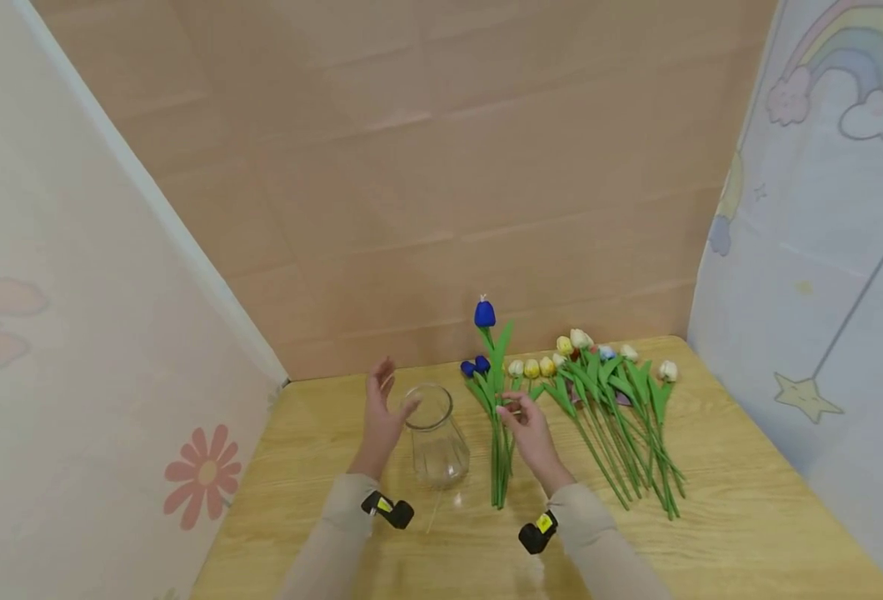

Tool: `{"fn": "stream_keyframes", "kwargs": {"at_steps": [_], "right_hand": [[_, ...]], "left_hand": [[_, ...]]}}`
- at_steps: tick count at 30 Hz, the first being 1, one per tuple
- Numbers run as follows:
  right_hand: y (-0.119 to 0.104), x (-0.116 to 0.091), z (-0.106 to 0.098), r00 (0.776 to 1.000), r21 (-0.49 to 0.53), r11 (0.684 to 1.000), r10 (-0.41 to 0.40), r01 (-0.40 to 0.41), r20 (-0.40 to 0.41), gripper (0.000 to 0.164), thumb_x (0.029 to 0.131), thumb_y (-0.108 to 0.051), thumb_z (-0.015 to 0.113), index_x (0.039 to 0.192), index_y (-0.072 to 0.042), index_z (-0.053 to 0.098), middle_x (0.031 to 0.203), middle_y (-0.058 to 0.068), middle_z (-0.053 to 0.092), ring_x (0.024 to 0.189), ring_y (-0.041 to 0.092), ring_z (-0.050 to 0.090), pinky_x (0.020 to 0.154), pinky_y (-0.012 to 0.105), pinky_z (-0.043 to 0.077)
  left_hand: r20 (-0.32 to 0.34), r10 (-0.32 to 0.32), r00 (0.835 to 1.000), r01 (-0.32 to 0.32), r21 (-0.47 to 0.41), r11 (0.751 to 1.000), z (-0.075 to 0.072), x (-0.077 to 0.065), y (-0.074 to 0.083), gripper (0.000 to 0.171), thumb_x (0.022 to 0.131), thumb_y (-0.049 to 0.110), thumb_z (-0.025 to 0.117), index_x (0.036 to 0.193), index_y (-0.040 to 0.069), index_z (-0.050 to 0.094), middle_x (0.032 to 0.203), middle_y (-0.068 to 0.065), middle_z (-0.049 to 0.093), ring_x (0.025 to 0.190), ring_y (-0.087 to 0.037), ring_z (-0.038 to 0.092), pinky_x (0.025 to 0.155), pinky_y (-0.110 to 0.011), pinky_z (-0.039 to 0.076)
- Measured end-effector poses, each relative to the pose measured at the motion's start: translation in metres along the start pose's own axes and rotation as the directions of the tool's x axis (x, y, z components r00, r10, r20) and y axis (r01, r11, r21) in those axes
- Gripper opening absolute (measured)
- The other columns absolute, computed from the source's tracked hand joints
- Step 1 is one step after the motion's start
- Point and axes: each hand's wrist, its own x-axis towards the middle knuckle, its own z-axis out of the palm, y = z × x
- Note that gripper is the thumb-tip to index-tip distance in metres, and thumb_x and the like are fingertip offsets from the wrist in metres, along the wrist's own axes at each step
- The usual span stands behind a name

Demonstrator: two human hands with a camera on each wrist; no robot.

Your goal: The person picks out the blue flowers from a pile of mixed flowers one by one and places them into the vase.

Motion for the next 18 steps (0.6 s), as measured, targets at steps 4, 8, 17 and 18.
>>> {"fn": "stream_keyframes", "kwargs": {"at_steps": [4, 8, 17, 18], "right_hand": [[-0.005, -0.004, 0.004, 0.999, 0.023, 0.999, -0.036, 0.036, 0.017, 0.029, 0.091, -0.025, 0.056, 0.114, -0.008, 0.052, 0.098, 0.011, 0.051, 0.081, 0.027, 0.052, 0.062, 0.03, 0.044], [-0.021, -0.01, 0.006, 0.995, 0.071, 0.995, -0.08, 0.076, 0.052, 0.024, 0.092, -0.015, 0.055, 0.113, -0.004, 0.052, 0.097, 0.014, 0.051, 0.08, 0.028, 0.052, 0.063, 0.029, 0.043], [-0.049, -0.024, 0.011, 0.97, -0.004, 0.989, -0.147, 0.151, 0.195, 0.022, 0.093, -0.008, 0.052, 0.112, 0.002, 0.053, 0.099, 0.018, 0.056, 0.088, 0.024, 0.053, 0.074, 0.046, 0.048], [-0.049, -0.024, 0.01, 0.968, -0.007, 0.989, -0.146, 0.15, 0.203, 0.022, 0.093, -0.009, 0.052, 0.112, 0.001, 0.053, 0.099, 0.018, 0.056, 0.089, 0.025, 0.053, 0.075, 0.046, 0.048]], "left_hand": [[-0.016, 0.027, 0.999, -0.028, -0.012, 1.0, 0.025, 0.019, 0.015, 0.044, 0.084, 0.004, 0.063, 0.124, 0.004, 0.043, 0.121, -0.014, 0.049, 0.11, -0.031, 0.045, 0.094, -0.054, 0.036], [0.161, -0.239, 0.958, 0.239, 0.023, 0.971, 0.051, 0.023, 0.025, 0.046, 0.088, 0.017, 0.061, 0.129, 0.008, 0.042, 0.118, -0.007, 0.052, 0.105, -0.02, 0.05, 0.092, -0.041, 0.043], [0.175, -0.256, 0.951, 0.244, 0.087, 0.966, 0.066, 0.014, 0.029, 0.025, 0.089, 0.029, 0.06, 0.107, 0.012, 0.057, 0.093, 0.0, 0.061, 0.085, -0.013, 0.056, 0.075, -0.038, 0.05], [0.16, -0.237, 0.958, 0.226, 0.088, 0.97, 0.065, 0.014, 0.03, 0.023, 0.088, 0.029, 0.061, 0.104, 0.013, 0.058, 0.09, 0.001, 0.061, 0.082, -0.012, 0.056, 0.073, -0.038, 0.051]]}}
